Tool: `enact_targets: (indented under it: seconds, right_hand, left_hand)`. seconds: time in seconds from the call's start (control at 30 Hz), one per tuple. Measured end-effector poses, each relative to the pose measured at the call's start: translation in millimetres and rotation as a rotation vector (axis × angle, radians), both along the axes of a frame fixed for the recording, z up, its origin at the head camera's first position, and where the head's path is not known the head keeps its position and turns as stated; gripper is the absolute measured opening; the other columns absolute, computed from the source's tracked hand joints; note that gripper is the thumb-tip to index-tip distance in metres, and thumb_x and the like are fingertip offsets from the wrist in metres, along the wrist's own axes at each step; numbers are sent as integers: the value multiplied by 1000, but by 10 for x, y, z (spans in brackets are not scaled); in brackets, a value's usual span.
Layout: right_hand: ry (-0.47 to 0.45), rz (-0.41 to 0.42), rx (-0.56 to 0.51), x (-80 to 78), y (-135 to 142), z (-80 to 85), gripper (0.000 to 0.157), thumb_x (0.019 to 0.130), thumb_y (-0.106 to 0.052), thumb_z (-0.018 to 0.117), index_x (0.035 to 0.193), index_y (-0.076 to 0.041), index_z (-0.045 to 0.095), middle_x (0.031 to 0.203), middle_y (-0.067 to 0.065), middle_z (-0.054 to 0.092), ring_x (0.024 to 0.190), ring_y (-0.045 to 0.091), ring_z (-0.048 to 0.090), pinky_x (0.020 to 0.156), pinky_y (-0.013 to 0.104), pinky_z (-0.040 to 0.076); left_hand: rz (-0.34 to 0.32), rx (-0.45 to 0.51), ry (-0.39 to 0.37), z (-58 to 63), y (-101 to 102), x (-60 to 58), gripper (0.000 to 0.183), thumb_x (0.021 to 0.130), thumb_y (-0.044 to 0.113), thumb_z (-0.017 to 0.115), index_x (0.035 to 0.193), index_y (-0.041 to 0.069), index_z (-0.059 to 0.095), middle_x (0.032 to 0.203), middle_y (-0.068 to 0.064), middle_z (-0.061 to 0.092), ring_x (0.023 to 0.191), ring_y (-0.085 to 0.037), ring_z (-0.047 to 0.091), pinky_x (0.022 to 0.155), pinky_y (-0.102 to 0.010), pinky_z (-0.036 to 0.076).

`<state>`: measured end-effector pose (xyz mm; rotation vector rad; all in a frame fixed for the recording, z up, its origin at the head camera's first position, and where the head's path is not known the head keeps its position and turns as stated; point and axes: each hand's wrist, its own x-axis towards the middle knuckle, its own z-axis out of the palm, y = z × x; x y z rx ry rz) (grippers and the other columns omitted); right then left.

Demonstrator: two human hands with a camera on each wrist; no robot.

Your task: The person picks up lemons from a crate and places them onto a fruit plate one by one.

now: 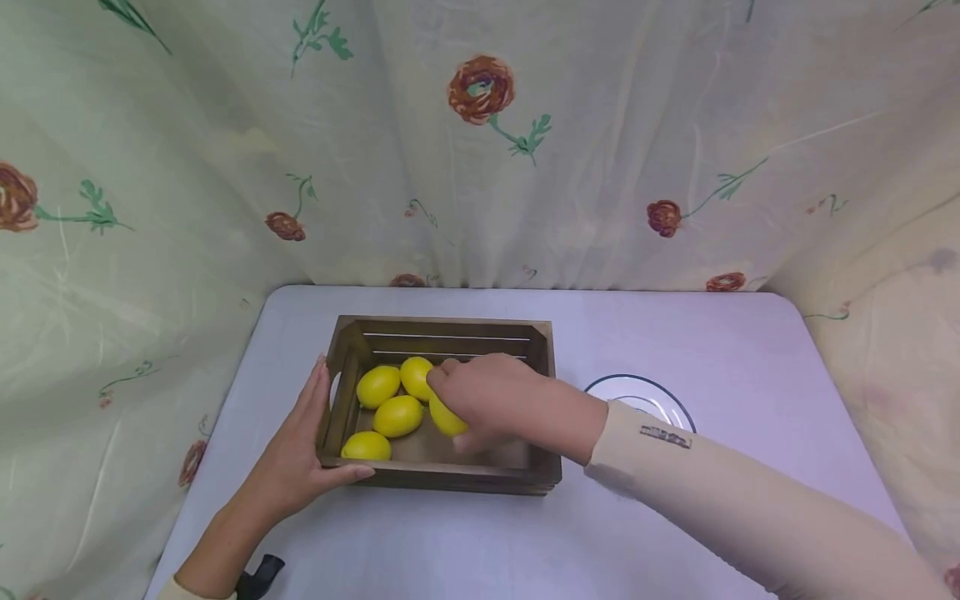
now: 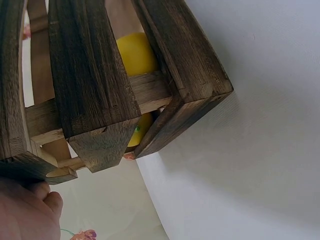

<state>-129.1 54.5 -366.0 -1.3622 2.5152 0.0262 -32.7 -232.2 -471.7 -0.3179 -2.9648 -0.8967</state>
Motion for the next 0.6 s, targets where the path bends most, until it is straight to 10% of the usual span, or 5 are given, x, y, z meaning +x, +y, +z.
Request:
enact_targets:
  seconds: [0.6]
  right_hand:
    - [-16, -206, -258, 189, 712, 229, 68, 81, -31, 82, 139, -8, 54, 124, 4, 62, 65, 9, 52, 58, 28, 50]
  left_hand:
    - [10, 16, -52, 8, -8, 27, 142, 75, 75, 81, 168, 12, -6, 175, -2, -13, 157, -40, 17, 118, -63, 31]
